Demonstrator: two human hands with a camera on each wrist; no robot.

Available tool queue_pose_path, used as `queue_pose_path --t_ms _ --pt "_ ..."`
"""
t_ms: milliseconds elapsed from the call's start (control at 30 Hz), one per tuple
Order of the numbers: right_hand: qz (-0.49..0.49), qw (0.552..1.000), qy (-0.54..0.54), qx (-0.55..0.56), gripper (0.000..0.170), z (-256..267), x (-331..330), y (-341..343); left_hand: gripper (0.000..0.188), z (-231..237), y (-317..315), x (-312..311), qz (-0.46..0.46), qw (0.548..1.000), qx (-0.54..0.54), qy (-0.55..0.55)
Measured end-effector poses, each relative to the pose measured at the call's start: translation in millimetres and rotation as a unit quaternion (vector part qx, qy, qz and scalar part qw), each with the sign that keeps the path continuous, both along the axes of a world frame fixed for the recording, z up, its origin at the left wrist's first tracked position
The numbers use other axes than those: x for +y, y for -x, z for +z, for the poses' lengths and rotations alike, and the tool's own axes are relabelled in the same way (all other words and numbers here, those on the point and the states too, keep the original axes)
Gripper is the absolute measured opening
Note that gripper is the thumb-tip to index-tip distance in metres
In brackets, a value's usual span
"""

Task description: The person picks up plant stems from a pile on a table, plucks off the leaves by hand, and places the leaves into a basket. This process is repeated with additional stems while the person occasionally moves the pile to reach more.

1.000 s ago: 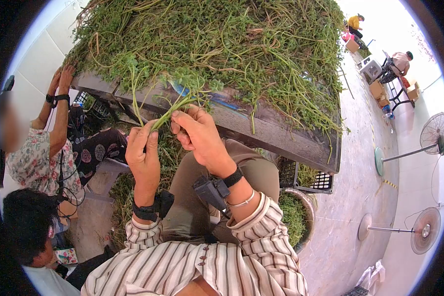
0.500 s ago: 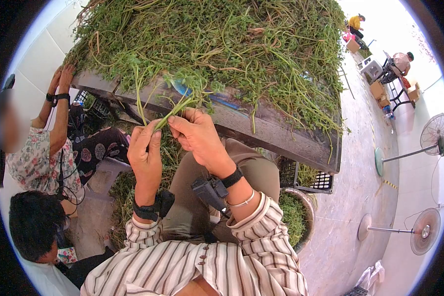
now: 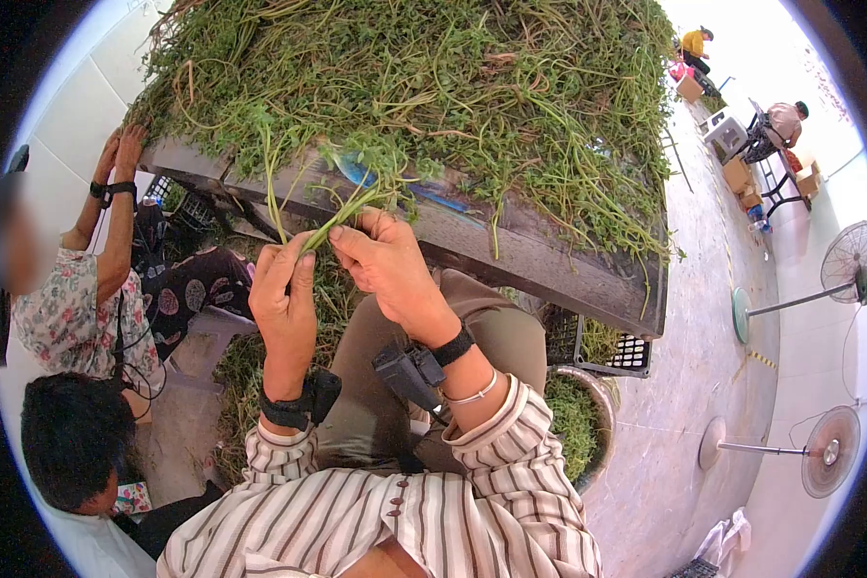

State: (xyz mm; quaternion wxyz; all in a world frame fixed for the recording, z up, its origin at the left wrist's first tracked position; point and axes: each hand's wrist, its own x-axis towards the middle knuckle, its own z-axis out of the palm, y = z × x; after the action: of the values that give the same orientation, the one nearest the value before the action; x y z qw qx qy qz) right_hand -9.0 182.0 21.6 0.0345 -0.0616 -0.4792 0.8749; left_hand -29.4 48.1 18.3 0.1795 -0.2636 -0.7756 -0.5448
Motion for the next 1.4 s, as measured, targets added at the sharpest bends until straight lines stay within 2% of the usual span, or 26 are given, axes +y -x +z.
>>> queue_pose_path --t_ms 367,433,467,733,833,1033,1133,1400 --pt "-0.001 1.0 -0.031 -0.006 0.01 5.1 -1.1 -1.4 0.019 0.7 -0.1 -2.0 0.008 1.0 -0.002 0.004" --pt "-0.035 0.992 -0.119 0.033 0.009 7.3 -2.8 -1.4 0.019 1.4 -0.8 -1.9 0.009 1.0 -0.001 0.002" --pt "-0.035 0.992 -0.119 0.033 0.009 6.2 -2.4 -1.8 0.019 1.2 -0.9 -1.8 0.009 1.0 -0.001 0.002" --pt "-0.008 1.0 -0.01 -0.006 0.01 5.4 0.8 -2.5 0.019 0.6 -0.2 -2.7 0.011 1.0 0.002 -0.004" --pt "-0.031 0.999 0.007 -0.029 0.016 14.9 -3.2 -4.6 0.019 1.8 -1.0 -3.0 0.01 1.0 0.001 -0.007" --pt "-0.017 0.998 0.03 -0.05 0.017 5.8 2.9 -1.7 0.019 0.7 -2.5 -2.6 -0.003 1.0 -0.008 -0.01" --pt "-0.031 0.997 0.037 -0.053 0.017 4.0 2.9 -1.2 0.023 -4.9 0.5 -1.2 -0.008 0.999 0.043 -0.008" --pt "-0.059 0.996 0.045 -0.038 0.015 4.2 1.6 -1.2 0.026 -7.3 2.0 0.2 -0.041 0.999 0.031 0.001"
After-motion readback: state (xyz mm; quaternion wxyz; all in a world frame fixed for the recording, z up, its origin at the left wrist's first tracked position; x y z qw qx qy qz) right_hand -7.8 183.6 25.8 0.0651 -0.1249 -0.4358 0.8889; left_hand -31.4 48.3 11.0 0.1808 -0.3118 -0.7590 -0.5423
